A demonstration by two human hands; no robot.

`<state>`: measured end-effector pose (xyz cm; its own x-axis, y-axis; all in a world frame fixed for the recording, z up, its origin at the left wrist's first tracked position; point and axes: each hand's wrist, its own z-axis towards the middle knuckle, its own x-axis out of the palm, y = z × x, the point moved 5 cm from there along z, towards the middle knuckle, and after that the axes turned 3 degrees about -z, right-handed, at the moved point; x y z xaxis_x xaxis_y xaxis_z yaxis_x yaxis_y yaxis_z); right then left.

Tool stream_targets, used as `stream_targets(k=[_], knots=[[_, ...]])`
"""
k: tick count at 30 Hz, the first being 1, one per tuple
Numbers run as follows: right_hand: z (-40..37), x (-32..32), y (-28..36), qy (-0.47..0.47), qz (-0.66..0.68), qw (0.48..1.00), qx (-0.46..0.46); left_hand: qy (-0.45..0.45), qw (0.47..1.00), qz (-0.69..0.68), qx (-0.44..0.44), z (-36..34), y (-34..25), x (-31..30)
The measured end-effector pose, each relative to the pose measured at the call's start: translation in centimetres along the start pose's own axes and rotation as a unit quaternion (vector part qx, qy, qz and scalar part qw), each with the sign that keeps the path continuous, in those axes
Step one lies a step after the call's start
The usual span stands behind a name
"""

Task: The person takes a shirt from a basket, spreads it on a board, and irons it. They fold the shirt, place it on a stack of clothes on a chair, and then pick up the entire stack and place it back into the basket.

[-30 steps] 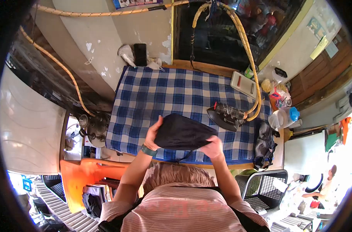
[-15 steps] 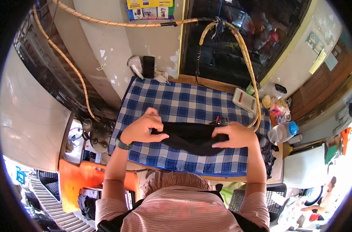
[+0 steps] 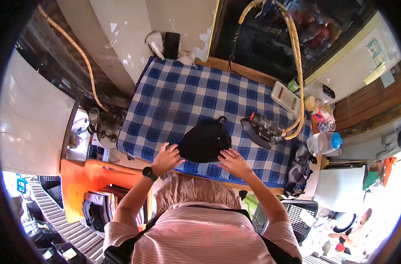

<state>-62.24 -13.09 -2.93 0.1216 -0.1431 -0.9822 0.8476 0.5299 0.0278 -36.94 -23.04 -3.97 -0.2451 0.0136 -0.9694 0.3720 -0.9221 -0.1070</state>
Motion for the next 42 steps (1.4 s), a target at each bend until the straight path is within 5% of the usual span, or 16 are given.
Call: stream_targets(k=[4,6,11,14,16,22,24,28,33,35,42], knots=[[0.2,-1.1,-1.9,-0.102,0.135,0.980,0.107,-0.085,0.980,-0.118,-0.133,-1.8,0.5,1.5],[1.6,-1.8,-3.6,-0.104,0.131,0.964,0.205,-0.164,0.926,-0.184,-0.286,-1.4,1.5,1.1],[4.1,1.8,-5.5,-0.054,0.155,0.934,0.317,-0.129,0.895,-0.207,-0.373,-0.3,2.2,4.0],[4.5,2.5,-6.0,-0.048,0.279,0.917,0.280,-0.108,0.851,-0.298,-0.419,-0.4,2.3,4.6],[3.7,1.2,-5.4,-0.085,0.278,0.925,0.246,-0.150,0.845,-0.296,-0.420,-0.6,2.0,3.9],[0.1,1.0,-2.2,0.009,0.203,0.976,0.083,-0.207,0.788,-0.366,-0.450,-1.7,1.4,3.7],[-0.3,0.9,-1.7,0.006,0.189,0.978,0.086,-0.205,0.844,-0.313,-0.385,-1.6,1.1,3.2],[-0.7,2.2,-2.0,-0.031,0.171,0.971,0.162,-0.198,0.845,-0.335,-0.368,-1.7,0.7,3.0],[0.9,0.2,-2.1,-0.037,0.085,0.992,0.088,-0.178,0.810,-0.380,-0.410,-1.2,0.9,2.6],[1.3,0.4,-1.6,0.055,0.033,0.998,0.028,-0.183,0.799,-0.397,-0.413,-1.2,1.1,3.3],[1.1,1.2,-2.3,0.133,0.089,0.986,0.056,-0.235,0.755,-0.430,-0.435,0.1,2.3,2.1]])
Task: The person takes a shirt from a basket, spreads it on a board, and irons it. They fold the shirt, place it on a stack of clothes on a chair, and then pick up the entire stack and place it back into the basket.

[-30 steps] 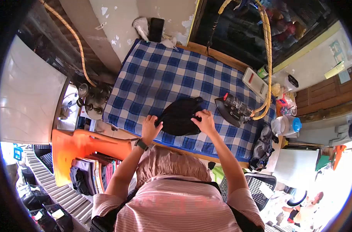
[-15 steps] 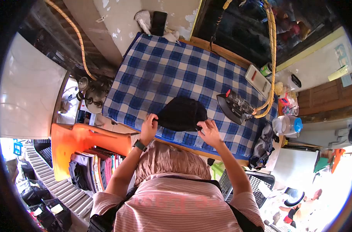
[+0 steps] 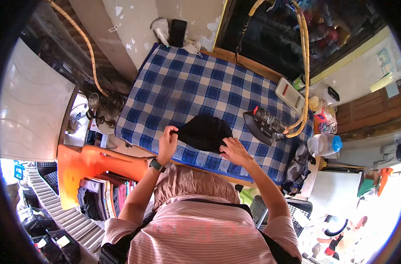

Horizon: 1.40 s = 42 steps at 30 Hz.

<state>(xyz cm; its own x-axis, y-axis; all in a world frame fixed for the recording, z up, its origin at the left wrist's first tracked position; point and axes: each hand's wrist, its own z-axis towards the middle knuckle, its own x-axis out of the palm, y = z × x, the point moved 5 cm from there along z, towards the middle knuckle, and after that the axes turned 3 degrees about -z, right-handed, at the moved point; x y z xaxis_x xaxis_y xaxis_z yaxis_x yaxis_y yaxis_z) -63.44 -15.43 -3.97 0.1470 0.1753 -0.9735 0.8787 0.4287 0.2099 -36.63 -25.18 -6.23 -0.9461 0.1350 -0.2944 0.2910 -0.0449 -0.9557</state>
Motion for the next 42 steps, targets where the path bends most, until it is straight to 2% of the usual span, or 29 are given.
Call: stream_targets(k=[2,4,6,8,9,10,12,13,14,16,18,20,21,22,24,26,27,29,31,34,35,36,37,38,40,41,42], knots=[[-0.1,-1.4,-0.8,-0.030,0.111,0.993,0.014,-0.011,0.999,-0.036,0.019,1.1,-2.1,-0.2],[0.0,-3.8,-1.4,-0.058,0.155,0.986,-0.002,-0.025,0.996,-0.072,0.041,2.4,-4.8,-0.4],[0.3,-7.9,-1.3,-0.087,0.195,0.977,-0.021,-0.025,0.988,-0.143,0.048,4.1,-7.7,-0.6],[0.9,-12.7,-1.3,-0.115,0.299,0.947,0.002,-0.024,0.990,-0.131,0.047,5.8,-11.4,-1.4],[1.2,-13.2,-2.4,-0.159,0.271,0.949,0.020,-0.001,0.991,-0.130,0.041,7.0,-12.5,-1.3],[1.7,-14.1,-2.5,-0.163,0.265,0.950,0.014,0.024,0.991,-0.129,0.037,8.2,-13.4,-1.3],[2.4,-16.8,-3.2,-0.219,0.268,0.937,0.038,0.021,0.989,-0.126,0.069,10.7,-14.6,-1.5],[2.7,-18.2,-3.0,-0.213,0.299,0.929,0.050,0.029,0.987,-0.147,0.060,11.7,-15.4,-1.6],[3.1,-18.9,-3.3,-0.219,0.292,0.930,0.043,0.039,0.984,-0.168,0.048,12.5,-16.0,-1.7],[3.0,-20.4,-3.8,-0.312,0.128,0.939,0.067,0.043,0.978,-0.197,0.048,13.2,-17.1,-2.4],[2.9,-20.6,-4.0,-0.336,0.102,0.934,0.071,0.064,0.977,-0.197,0.046,12.9,-17.6,-2.8],[2.7,-21.0,-2.3,-0.379,-0.015,0.925,0.011,0.064,0.979,-0.188,0.037,11.4,-17.4,-3.0],[2.5,-19.7,-1.9,-0.306,-0.061,0.950,0.016,0.075,0.980,-0.179,0.031,10.6,-16.3,-3.0],[2.2,-18.2,-2.0,-0.298,-0.057,0.953,0.017,0.087,0.981,-0.171,0.024,9.6,-15.1,-2.9],[1.6,-13.5,-1.6,-0.277,-0.147,0.949,-0.039,0.086,0.984,-0.156,-0.009,7.2,-11.3,-2.4],[0.5,-9.1,-0.9,-0.249,-0.109,0.962,-0.031,0.108,0.984,-0.128,-0.057,4.5,-5.6,-1.3],[0.2,-6.8,-0.4,-0.210,-0.115,0.969,-0.059,0.142,0.984,-0.068,-0.084,2.8,-3.1,-1.1],[-0.2,-2.7,-0.2,-0.172,-0.112,0.974,-0.093,0.144,0.971,-0.116,-0.152,-0.1,3.3,0.0],[-1.2,0.0,0.7,-0.104,-0.121,0.975,-0.154,0.145,0.965,-0.127,-0.179,-2.0,4.7,-0.1],[-1.9,0.6,0.9,-0.117,-0.064,0.983,-0.128,0.119,0.971,-0.128,-0.166,-3.0,4.4,-0.9],[-1.9,0.7,1.2,-0.115,-0.061,0.983,-0.131,0.153,0.972,-0.059,-0.170,-3.3,4.3,-1.2],[-1.8,1.3,1.4,-0.074,-0.080,0.986,-0.122,0.186,0.967,0.009,-0.173,-3.6,4.3,-1.5],[-1.7,1.7,1.4,-0.033,-0.101,0.988,-0.114,0.201,0.977,0.035,-0.056,-3.9,4.8,-1.3],[-1.6,-0.1,1.9,-0.032,-0.099,0.987,-0.120,0.196,0.978,0.035,-0.060,-3.9,3.9,-1.2],[-2.3,-4.0,1.3,-0.021,0.030,0.996,-0.082,0.120,0.959,0.215,0.137,-4.1,-0.3,-0.6],[-3.3,-4.9,-1.2,-0.080,-0.028,0.996,0.002,0.083,0.957,0.254,0.110,-3.8,-2.4,0.2],[-4.5,-6.1,-4.1,-0.140,-0.085,0.983,0.084,0.080,0.942,0.253,0.206,-3.7,-3.5,1.5]])
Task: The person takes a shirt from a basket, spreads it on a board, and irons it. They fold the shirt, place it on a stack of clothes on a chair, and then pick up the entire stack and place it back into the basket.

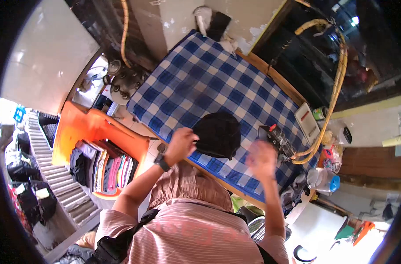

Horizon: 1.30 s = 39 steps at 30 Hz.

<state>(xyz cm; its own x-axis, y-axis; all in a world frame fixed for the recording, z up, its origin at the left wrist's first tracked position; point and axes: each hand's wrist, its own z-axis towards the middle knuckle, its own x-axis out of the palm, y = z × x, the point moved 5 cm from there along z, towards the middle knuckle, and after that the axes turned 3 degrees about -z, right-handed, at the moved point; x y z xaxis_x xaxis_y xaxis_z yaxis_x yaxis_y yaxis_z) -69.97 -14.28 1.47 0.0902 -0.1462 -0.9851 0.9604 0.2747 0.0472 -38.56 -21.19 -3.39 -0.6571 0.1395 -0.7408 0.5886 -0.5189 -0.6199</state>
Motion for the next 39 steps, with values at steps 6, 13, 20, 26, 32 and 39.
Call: stream_targets(k=[6,13,20,26,32,39], knots=[[3.7,-3.6,-14.1,0.149,0.090,0.976,0.128,0.159,0.959,-0.001,0.235,-1.7,-5.2,9.8],[2.6,2.2,-17.6,0.239,0.456,0.789,0.336,0.125,0.969,-0.075,0.198,-2.4,-5.6,8.6],[7.4,-2.1,-5.9,0.199,0.398,0.827,0.343,-0.159,0.964,0.035,-0.210,-2.6,0.7,2.4],[12.9,0.6,7.6,0.281,0.264,0.906,0.175,-0.173,0.946,0.048,-0.270,-6.5,3.7,1.4],[16.4,5.7,10.5,0.231,0.278,0.913,0.187,-0.288,0.900,0.012,-0.327,-10.7,5.7,-3.6],[13.3,3.8,19.3,0.291,0.266,0.917,0.053,-0.417,0.831,0.048,-0.366,-12.1,9.1,-8.4]])
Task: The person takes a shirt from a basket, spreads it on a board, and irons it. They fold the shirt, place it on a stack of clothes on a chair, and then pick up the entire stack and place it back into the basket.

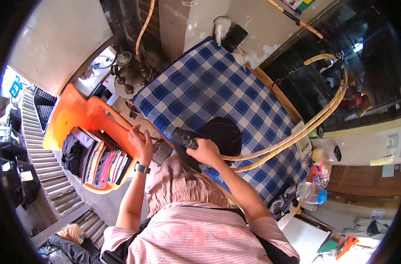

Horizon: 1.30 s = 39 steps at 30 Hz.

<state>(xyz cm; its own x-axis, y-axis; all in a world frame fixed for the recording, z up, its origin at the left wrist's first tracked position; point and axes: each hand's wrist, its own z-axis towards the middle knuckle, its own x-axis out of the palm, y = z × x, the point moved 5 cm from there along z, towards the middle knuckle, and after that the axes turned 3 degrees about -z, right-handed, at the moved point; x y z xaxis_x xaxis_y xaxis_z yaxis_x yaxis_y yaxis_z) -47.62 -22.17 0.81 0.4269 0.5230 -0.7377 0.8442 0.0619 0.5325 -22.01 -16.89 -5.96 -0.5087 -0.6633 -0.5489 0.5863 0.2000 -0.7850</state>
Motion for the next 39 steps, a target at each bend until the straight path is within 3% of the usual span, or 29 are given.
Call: stream_targets(k=[3,5,9,10,12,14,16,17,19,20,21,22,23,25,27,29,31,32,33,35,37,38,39], knots=[[-0.4,-0.9,0.1,0.022,0.033,0.999,-0.006,0.002,1.000,-0.018,0.018,1.0,-1.9,0.6],[-1.0,-3.7,-1.5,-0.069,0.019,0.997,0.005,0.003,0.999,-0.037,0.033,1.3,-3.0,1.6],[0.6,-8.2,-8.0,-0.096,-0.046,0.986,0.129,0.074,0.994,-0.027,0.078,-0.5,-4.9,3.1],[0.8,-9.4,-10.9,-0.093,0.023,0.983,0.158,0.095,0.991,-0.030,0.087,-1.1,-5.4,3.5],[0.6,-11.6,-12.7,-0.134,-0.006,0.972,0.194,0.128,0.986,-0.025,0.109,-2.0,-6.1,4.6],[-1.0,-13.4,-15.6,-0.198,0.031,0.967,0.154,0.165,0.979,-0.018,0.116,-2.7,-5.8,5.8],[-3.6,-15.2,-18.1,-0.204,0.150,0.939,0.231,0.222,0.964,0.010,0.144,-3.5,-5.5,6.9],[-3.7,-15.3,-21.4,-0.196,0.180,0.939,0.219,0.221,0.965,0.014,0.141,-3.8,-5.1,7.4],[-5.1,-15.3,-24.5,-0.214,0.174,0.928,0.250,0.335,0.925,-0.060,0.171,-5.0,-4.5,9.1],[-5.4,-14.7,-29.0,-0.231,0.245,0.912,0.234,0.318,0.925,-0.058,0.197,-5.5,-4.8,9.2],[-6.1,-15.1,-29.5,-0.257,0.184,0.911,0.266,0.298,0.927,-0.055,0.223,-6.0,-5.7,9.5],[-7.1,-15.8,-27.0,-0.361,-0.183,0.861,0.307,0.305,0.931,-0.041,0.197,-6.3,-6.0,9.9],[-7.4,-16.2,-21.5,-0.374,-0.361,0.798,0.304,0.311,0.935,-0.036,0.164,-6.4,-6.7,10.0],[-4.7,-14.2,-17.2,-0.444,-0.333,0.825,0.109,0.367,0.923,0.004,0.113,-6.5,-7.8,10.5],[0.0,-9.0,-17.8,-0.375,-0.143,0.915,-0.044,0.390,0.918,0.013,0.075,-6.7,-7.1,11.3],[2.9,-5.8,-16.3,-0.335,-0.132,0.927,-0.104,0.409,0.912,0.016,0.041,-6.0,-7.1,11.8],[4.4,-6.1,-17.4,-0.313,-0.079,0.940,-0.108,0.540,0.839,-0.058,-0.017,-5.5,-7.6,12.5],[4.9,-6.7,-17.2,-0.287,-0.030,0.951,-0.112,0.486,0.857,-0.173,0.007,-4.8,-9.4,11.6],[5.1,-7.6,-17.1,-0.287,-0.027,0.951,-0.111,0.487,0.857,-0.170,0.007,-4.5,-10.4,11.2],[2.4,-13.2,-14.1,-0.325,0.175,0.917,-0.150,0.434,0.860,-0.268,0.025,-2.4,-14.9,8.7],[0.5,-16.1,-13.1,-0.271,0.224,0.930,-0.106,0.423,0.854,-0.301,0.026,-0.9,-16.9,7.4],[0.3,-16.2,-13.7,-0.257,0.330,0.901,-0.115,0.388,0.875,-0.259,0.129,0.0,-18.2,6.2],[-0.2,-16.3,-13.9,-0.257,0.331,0.901,-0.114,0.347,0.883,-0.214,0.231,0.6,-19.2,5.3]])
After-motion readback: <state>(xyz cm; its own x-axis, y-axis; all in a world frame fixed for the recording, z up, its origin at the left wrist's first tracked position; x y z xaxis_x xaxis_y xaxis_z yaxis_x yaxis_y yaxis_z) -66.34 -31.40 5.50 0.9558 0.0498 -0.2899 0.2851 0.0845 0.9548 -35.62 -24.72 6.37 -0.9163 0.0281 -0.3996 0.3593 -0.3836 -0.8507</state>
